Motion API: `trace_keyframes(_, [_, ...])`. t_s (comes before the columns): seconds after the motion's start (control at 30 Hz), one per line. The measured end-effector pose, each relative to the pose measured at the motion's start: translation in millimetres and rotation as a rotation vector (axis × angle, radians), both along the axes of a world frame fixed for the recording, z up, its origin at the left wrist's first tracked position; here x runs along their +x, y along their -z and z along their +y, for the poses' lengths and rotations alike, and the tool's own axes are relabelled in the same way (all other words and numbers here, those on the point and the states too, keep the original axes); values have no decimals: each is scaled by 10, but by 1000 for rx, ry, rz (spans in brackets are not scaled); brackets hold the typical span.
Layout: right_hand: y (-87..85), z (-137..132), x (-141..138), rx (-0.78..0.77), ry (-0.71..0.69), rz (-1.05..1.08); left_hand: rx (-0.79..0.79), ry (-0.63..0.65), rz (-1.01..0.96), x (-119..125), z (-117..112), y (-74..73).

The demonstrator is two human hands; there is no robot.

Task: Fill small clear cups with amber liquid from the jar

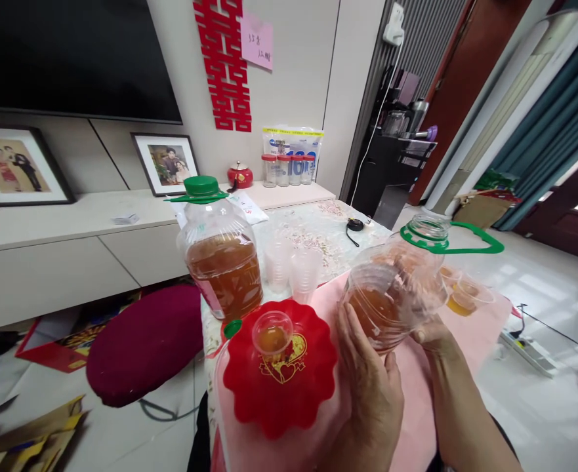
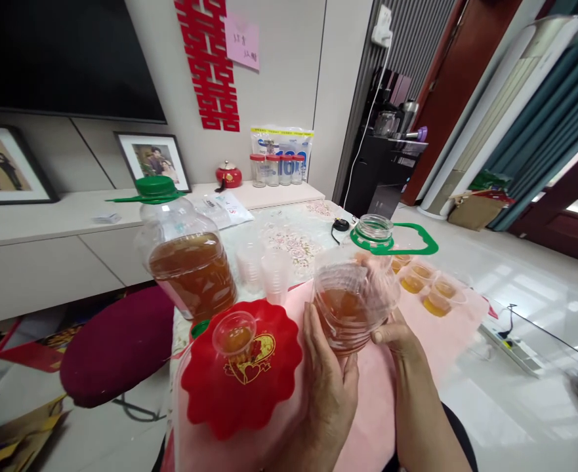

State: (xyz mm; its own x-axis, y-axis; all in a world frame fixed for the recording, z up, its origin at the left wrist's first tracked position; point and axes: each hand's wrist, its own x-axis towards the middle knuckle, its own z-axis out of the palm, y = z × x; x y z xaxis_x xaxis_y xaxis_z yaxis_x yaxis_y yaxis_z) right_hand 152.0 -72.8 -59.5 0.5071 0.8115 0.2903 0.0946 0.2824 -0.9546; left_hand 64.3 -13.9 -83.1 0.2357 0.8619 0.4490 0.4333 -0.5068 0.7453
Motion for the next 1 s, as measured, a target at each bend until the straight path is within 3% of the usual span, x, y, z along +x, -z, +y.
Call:
trace_keyframes(0.1, [-62,84,112,0,-50,102,75,-53,66,-24,-45,-34])
trace_keyframes(0.27, [-100,433,551,59,-216,178,186,-108,186,-81,-132,-54])
trace_keyframes(0.43, [26,512,854,30,-294,178,121,-59,14,-188,-189,-175])
trace_keyframes(0.57, [72,430,949,26,-317,177,90,16,-61,-517,-96,-407])
trace_keyframes(0.67, [56,392,994,39,-313,199,102,7,-69,-867,119,-550])
trace_keyframes(0.7, [50,383,1008,48,-298,209,84,-70,-95,-985,213,-570])
trace_keyframes(0.83, [46,334,1069,91,-157,258,-17,-166,-35,-1373,602,-465])
trace_keyframes(1.0, [86,252,1167,104,29,294,-407,-99,-241,-1506,909,-163])
